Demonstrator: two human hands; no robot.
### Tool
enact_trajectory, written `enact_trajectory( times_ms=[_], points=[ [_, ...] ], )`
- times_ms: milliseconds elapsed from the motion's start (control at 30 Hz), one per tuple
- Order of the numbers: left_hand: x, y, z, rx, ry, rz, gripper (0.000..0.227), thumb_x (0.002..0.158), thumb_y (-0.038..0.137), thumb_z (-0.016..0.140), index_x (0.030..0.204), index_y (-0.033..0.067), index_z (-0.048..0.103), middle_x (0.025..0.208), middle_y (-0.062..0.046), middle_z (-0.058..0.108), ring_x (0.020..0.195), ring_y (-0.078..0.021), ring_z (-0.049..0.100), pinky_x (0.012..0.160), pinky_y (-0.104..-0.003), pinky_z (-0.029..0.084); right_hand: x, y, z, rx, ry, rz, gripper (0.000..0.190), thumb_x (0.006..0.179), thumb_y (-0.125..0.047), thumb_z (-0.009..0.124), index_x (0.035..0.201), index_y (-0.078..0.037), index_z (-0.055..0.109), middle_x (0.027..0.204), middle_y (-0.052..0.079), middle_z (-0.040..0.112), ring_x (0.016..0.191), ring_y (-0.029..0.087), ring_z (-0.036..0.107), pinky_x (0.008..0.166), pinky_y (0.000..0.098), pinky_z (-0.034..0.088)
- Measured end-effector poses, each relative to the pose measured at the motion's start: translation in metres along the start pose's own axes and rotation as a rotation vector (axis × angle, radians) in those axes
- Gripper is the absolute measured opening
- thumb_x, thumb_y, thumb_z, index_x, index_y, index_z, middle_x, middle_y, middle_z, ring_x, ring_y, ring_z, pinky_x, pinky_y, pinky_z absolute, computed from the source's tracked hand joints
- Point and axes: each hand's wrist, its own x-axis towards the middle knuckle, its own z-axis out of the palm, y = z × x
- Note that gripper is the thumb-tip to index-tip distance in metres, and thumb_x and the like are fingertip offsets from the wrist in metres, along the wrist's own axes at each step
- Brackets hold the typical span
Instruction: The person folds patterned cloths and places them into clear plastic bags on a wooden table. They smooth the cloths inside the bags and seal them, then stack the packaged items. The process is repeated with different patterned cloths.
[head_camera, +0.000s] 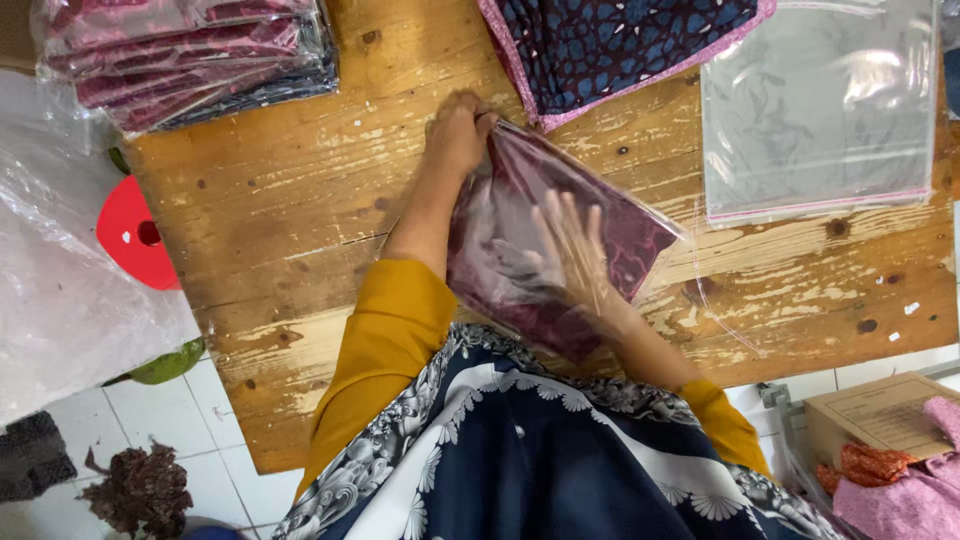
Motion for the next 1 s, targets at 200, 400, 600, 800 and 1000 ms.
enact_trajectory(
  times_ms=[200, 400, 600, 800, 1000],
  points=[
    [-0.095, 0.017, 0.003, -0.057, 0.364, 0.110, 0.047, 0.104, 0.051, 0.063, 0.137, 0.0167, 0.060, 0.147, -0.011, 0.051, 0.142, -0.0345, 0.044, 0.120, -0.055, 0.032, 0.000, 0.017, -0.010, 0.153, -0.169, 0.167, 0.079, 0.100, -0.058, 0.044, 0.163, -0.013, 0.029, 0.169, 0.025, 0.009, 0.155, 0.043, 0.005, 0.116, 0.0757, 0.004],
    [-0.166, 0.003, 0.028, 0.315, 0.014, 0.128, 0.059, 0.101, 0.056, 0.056, 0.153, 0.0291, 0.050, 0.170, -0.007, 0.020, 0.155, -0.0416, 0.015, 0.114, -0.077, 0.015, -0.022, 0.022, -0.009, 0.246, -0.051, 0.058, 0.074, 0.107, -0.055, 0.046, 0.166, -0.014, 0.028, 0.171, 0.025, 0.011, 0.159, 0.041, 0.008, 0.119, 0.0760, 0.006],
    [-0.163, -0.031, 0.033, 0.211, -0.168, 0.150, 0.062, 0.105, 0.059, 0.050, 0.158, 0.0268, 0.046, 0.171, -0.006, 0.010, 0.157, -0.0380, 0.005, 0.117, -0.075, 0.006, -0.109, 0.043, -0.002, -0.045, -0.186, -0.236, 0.072, 0.101, -0.051, 0.051, 0.163, -0.017, 0.035, 0.174, 0.016, 0.014, 0.161, 0.032, 0.010, 0.122, 0.0716, 0.001],
    [-0.245, -0.039, 0.019, -0.339, 0.510, 0.154, 0.037, 0.111, 0.038, 0.057, 0.119, 0.0047, 0.070, 0.129, -0.019, 0.069, 0.125, -0.0309, 0.065, 0.109, -0.050, 0.055, -0.143, 0.039, 0.005, 0.178, -0.193, -0.215, 0.081, 0.102, -0.058, 0.050, 0.161, -0.004, 0.038, 0.172, 0.025, 0.020, 0.158, 0.038, 0.014, 0.121, 0.0700, 0.004],
    [-0.359, -0.040, 0.106, -0.833, -0.067, -0.447, 0.040, 0.104, 0.040, 0.058, 0.121, 0.0038, 0.063, 0.102, -0.009, 0.072, 0.086, -0.0178, 0.074, 0.074, -0.030, 0.060, -0.196, 0.043, -0.087, 0.126, -0.494, 0.043, 0.051, 0.105, -0.051, 0.042, 0.132, -0.011, 0.059, 0.139, 0.015, 0.061, 0.125, 0.027, 0.061, 0.103, 0.0466, 0.051]
  ],
)
